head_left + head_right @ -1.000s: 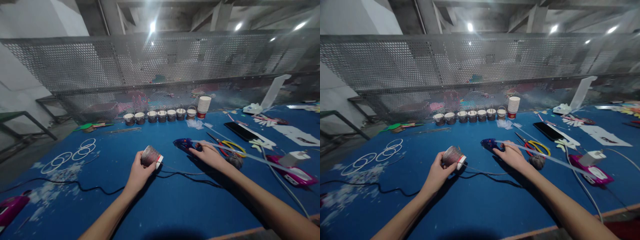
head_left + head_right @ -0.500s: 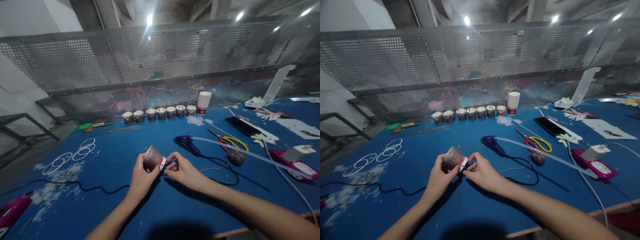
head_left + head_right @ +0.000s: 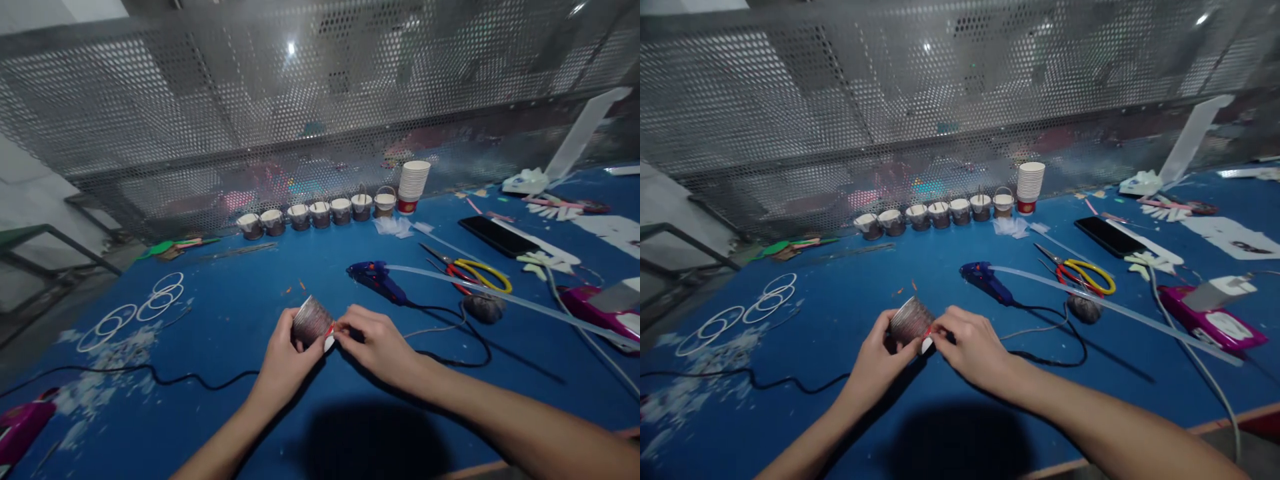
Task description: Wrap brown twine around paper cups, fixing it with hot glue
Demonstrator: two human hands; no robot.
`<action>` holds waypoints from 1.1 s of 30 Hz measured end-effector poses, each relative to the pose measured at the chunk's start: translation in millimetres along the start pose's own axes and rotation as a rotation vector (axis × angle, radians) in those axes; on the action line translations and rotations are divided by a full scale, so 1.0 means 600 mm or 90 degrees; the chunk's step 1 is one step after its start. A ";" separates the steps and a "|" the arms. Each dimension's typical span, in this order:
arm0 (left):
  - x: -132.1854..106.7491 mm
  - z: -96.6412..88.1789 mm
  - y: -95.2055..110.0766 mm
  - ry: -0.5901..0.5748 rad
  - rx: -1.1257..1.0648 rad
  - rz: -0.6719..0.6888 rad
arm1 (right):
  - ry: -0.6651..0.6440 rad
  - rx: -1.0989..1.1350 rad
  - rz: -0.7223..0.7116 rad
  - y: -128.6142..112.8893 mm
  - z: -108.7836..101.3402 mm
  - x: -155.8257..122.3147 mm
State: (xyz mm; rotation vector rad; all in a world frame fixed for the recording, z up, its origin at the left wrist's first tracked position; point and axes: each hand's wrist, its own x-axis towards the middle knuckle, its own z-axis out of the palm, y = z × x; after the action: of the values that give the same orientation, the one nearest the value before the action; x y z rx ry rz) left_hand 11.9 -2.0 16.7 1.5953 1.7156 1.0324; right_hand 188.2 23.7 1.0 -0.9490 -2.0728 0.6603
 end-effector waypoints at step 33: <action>-0.005 -0.007 0.007 -0.074 0.006 -0.007 | 0.027 0.024 0.022 0.001 -0.008 -0.004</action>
State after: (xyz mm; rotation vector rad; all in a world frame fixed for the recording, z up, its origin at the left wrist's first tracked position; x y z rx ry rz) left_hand 11.0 -5.8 22.2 1.6167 1.6518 0.9101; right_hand 193.3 23.0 2.5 -0.9715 -2.0047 0.6890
